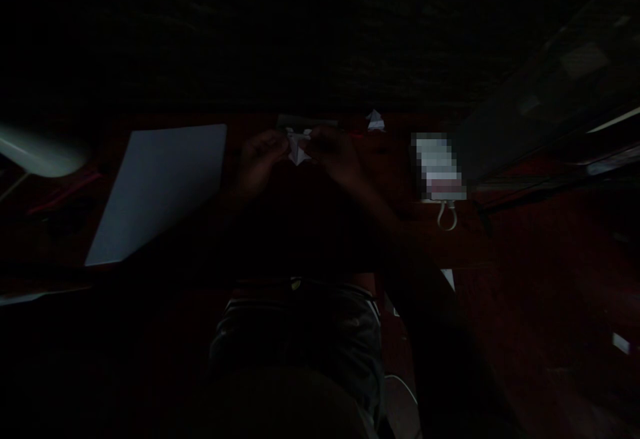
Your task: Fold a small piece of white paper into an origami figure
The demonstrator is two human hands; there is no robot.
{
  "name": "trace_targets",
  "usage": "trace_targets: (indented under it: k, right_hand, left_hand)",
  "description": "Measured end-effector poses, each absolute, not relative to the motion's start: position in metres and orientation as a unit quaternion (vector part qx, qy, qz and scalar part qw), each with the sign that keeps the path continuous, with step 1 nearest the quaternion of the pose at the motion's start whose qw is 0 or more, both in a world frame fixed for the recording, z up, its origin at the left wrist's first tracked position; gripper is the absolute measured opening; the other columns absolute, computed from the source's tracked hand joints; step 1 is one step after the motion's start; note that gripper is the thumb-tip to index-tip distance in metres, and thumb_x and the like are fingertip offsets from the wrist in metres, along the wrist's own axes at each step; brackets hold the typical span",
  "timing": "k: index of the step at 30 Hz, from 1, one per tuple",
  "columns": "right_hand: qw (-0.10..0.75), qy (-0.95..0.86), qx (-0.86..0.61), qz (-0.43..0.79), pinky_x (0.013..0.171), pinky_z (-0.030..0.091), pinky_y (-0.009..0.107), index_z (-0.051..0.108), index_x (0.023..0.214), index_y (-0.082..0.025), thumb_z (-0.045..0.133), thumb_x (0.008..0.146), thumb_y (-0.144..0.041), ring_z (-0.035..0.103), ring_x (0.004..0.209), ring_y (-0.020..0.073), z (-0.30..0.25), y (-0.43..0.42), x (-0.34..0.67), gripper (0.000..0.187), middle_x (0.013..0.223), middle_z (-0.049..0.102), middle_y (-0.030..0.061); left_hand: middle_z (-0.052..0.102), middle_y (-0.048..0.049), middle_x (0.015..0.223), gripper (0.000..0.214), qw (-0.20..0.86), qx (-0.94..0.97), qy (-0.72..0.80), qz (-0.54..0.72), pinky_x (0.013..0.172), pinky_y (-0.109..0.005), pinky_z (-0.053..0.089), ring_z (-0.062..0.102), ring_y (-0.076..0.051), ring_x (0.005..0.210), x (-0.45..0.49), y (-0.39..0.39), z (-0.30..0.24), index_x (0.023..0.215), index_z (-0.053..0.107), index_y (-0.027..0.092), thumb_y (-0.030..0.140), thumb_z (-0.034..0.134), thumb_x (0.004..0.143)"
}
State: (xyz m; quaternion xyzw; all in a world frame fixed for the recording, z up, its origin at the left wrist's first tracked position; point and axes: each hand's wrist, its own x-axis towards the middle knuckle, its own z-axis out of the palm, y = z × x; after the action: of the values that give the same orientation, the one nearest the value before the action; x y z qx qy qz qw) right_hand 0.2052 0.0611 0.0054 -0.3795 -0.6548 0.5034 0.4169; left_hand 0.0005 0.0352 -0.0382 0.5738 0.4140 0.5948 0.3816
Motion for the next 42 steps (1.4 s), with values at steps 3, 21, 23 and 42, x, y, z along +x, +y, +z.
trace_targets:
  k: [3,21,23,42]
  right_hand:
    - [0.419,-0.666,-0.379,0.487,0.074,0.062,0.029,0.066,0.092,-0.025,0.095,0.086,-0.049,0.072,0.084,0.0173,0.001,0.066,0.203,0.038,0.083,0.070,-0.0023]
    - [0.422,-0.616,-0.378,0.547,0.079,0.071,0.029,0.071,0.088,-0.020,0.090,0.095,-0.040,0.084,0.087,0.0185,0.005,0.059,0.198,0.028,0.094,0.082,0.0031]
    - [0.415,-0.605,-0.387,0.558,0.082,0.072,0.031,0.072,0.087,-0.020,0.090,0.095,-0.039,0.084,0.088,0.0186,0.008,0.058,0.198,0.027,0.095,0.083,0.0037]
    - [0.409,-0.621,-0.390,0.543,0.079,0.073,0.034,0.072,0.081,-0.020,0.094,0.089,-0.041,0.083,0.081,0.0199,0.005,0.055,0.195,0.032,0.085,0.079,0.0034]
  left_hand:
    - [0.082,-0.0040,0.101,0.039,0.340,0.593,0.423,0.595,0.090,-0.033,0.065,0.080,-0.021,0.102,0.002,0.035,-0.037,0.095,0.074,0.024,0.060,0.089,0.091]
    - [0.086,-0.0046,0.107,0.027,0.272,0.609,0.456,0.589,0.094,-0.034,0.066,0.081,-0.022,0.105,0.005,0.029,-0.030,0.102,0.081,0.023,0.046,0.091,0.093]
    - [0.086,-0.0045,0.107,0.025,0.262,0.614,0.456,0.588,0.093,-0.033,0.065,0.081,-0.022,0.104,0.005,0.029,-0.029,0.102,0.081,0.024,0.045,0.091,0.092]
    - [0.086,-0.0036,0.107,0.007,0.183,0.662,0.470,0.555,0.102,-0.039,0.062,0.079,-0.024,0.108,0.007,0.012,-0.013,0.098,0.081,0.025,0.025,0.085,0.092]
